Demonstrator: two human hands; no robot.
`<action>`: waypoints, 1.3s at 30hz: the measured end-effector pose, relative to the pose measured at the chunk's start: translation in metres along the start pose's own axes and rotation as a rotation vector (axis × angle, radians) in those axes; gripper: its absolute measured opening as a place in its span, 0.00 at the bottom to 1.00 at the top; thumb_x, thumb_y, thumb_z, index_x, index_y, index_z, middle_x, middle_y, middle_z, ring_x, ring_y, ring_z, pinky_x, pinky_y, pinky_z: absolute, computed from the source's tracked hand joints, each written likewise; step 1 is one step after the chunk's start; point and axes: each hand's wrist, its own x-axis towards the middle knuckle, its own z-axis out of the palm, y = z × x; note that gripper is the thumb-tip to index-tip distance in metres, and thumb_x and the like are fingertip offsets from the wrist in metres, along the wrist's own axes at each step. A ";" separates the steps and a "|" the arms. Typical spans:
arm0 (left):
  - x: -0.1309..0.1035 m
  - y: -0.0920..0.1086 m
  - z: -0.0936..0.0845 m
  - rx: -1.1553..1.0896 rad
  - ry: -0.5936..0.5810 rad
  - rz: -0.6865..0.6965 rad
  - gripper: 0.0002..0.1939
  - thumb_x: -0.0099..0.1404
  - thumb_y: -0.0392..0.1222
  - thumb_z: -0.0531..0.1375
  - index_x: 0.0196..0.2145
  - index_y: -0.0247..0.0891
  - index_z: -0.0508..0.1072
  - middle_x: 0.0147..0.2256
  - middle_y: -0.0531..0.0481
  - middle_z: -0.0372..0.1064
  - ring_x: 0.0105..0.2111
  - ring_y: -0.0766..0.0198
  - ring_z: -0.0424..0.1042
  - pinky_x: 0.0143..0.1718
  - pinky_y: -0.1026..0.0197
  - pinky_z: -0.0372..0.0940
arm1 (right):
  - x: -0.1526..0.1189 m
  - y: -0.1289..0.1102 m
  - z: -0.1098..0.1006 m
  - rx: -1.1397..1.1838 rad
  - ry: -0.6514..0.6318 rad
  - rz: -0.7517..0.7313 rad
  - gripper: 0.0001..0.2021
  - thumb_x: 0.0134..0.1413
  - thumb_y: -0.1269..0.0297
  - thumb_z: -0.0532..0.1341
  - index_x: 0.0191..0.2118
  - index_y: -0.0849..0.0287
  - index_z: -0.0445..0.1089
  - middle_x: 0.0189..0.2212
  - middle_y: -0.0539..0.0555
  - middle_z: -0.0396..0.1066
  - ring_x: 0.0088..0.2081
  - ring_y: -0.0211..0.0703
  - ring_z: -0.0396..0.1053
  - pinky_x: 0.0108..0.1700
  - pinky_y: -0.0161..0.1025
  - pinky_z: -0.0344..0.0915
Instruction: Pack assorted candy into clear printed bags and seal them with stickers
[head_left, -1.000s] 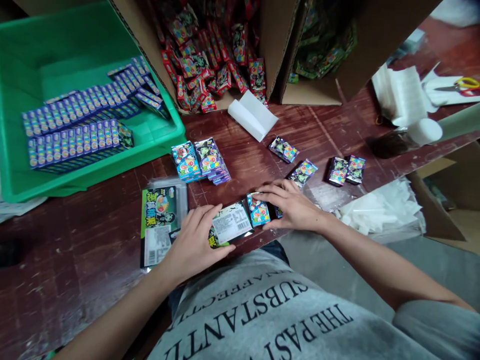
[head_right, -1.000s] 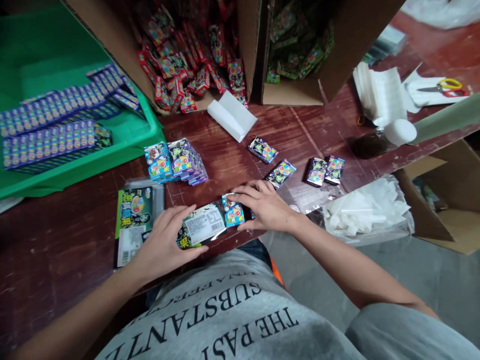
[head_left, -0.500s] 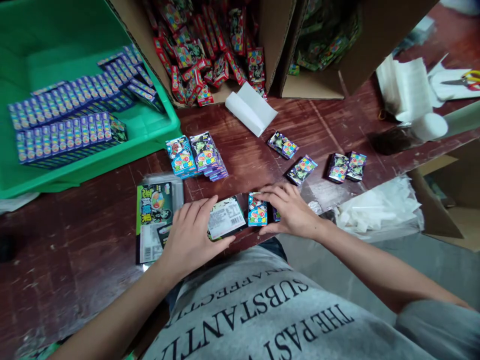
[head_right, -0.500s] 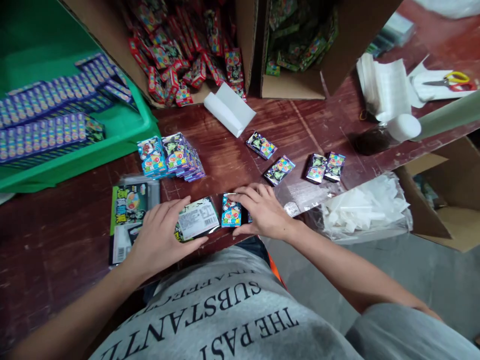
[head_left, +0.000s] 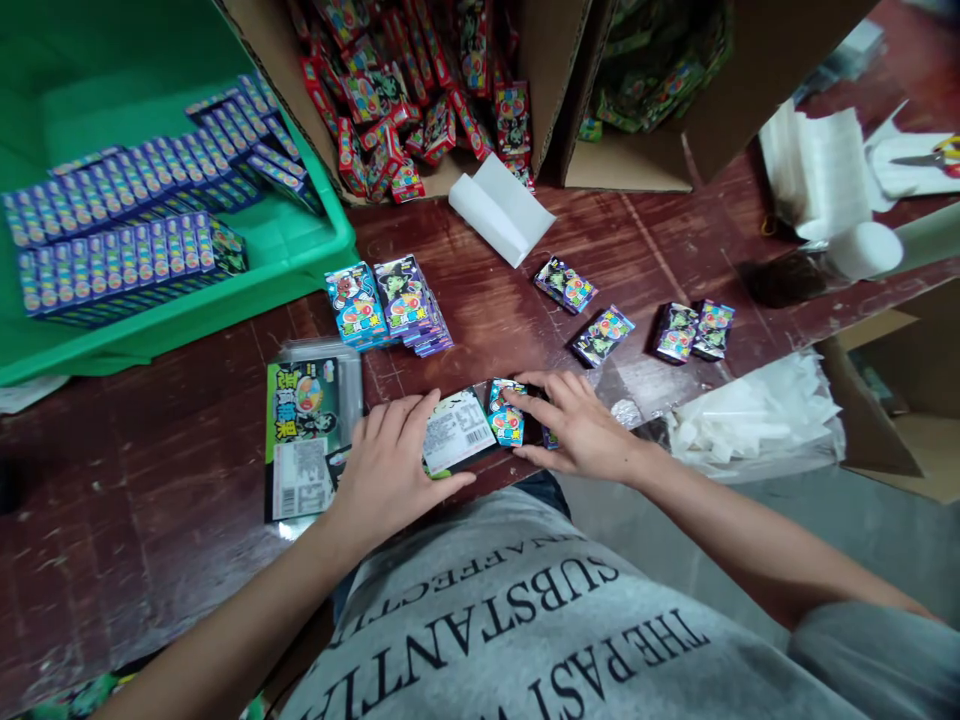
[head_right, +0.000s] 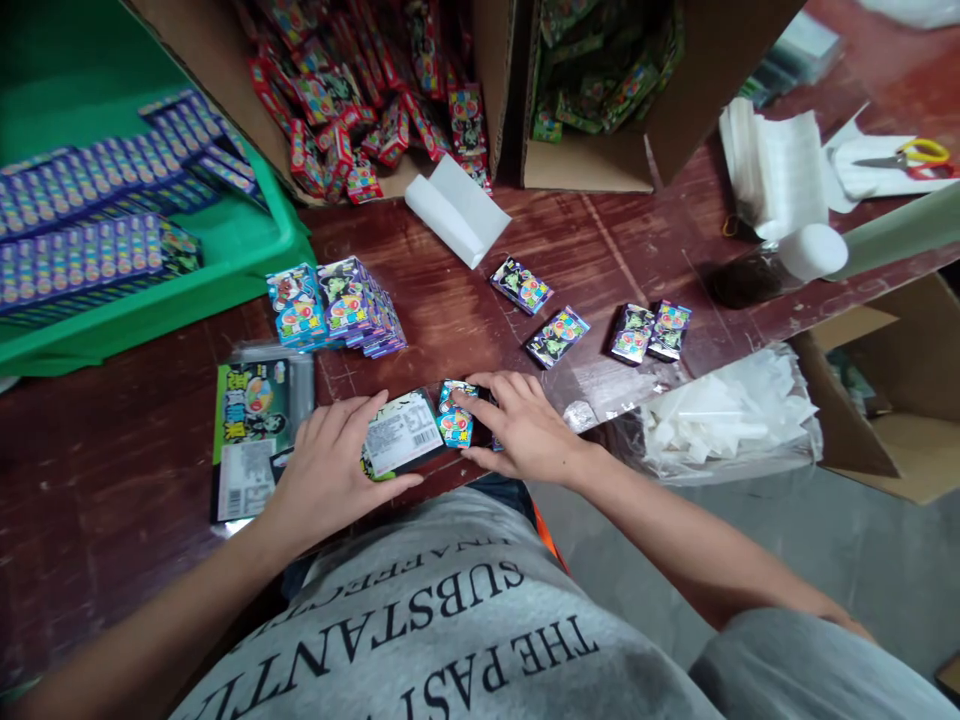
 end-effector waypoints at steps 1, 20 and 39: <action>0.001 0.001 0.001 0.001 0.002 0.000 0.51 0.58 0.68 0.66 0.68 0.35 0.55 0.59 0.33 0.64 0.56 0.39 0.64 0.56 0.40 0.60 | -0.001 0.001 -0.002 0.017 0.007 -0.006 0.31 0.61 0.53 0.64 0.67 0.57 0.61 0.64 0.64 0.60 0.59 0.61 0.61 0.57 0.56 0.61; 0.008 0.009 0.006 0.020 -0.026 0.044 0.48 0.59 0.65 0.66 0.67 0.34 0.59 0.59 0.34 0.63 0.55 0.39 0.62 0.54 0.39 0.58 | 0.004 0.036 -0.050 0.050 -0.184 -0.117 0.47 0.54 0.51 0.70 0.73 0.62 0.48 0.69 0.68 0.54 0.70 0.62 0.49 0.71 0.62 0.49; 0.022 0.024 0.009 -0.020 0.028 -0.022 0.44 0.60 0.63 0.66 0.66 0.38 0.61 0.58 0.36 0.64 0.55 0.40 0.62 0.55 0.41 0.59 | 0.018 0.042 -0.031 -0.035 0.081 -0.121 0.35 0.56 0.47 0.67 0.64 0.59 0.64 0.57 0.63 0.69 0.61 0.59 0.64 0.71 0.69 0.44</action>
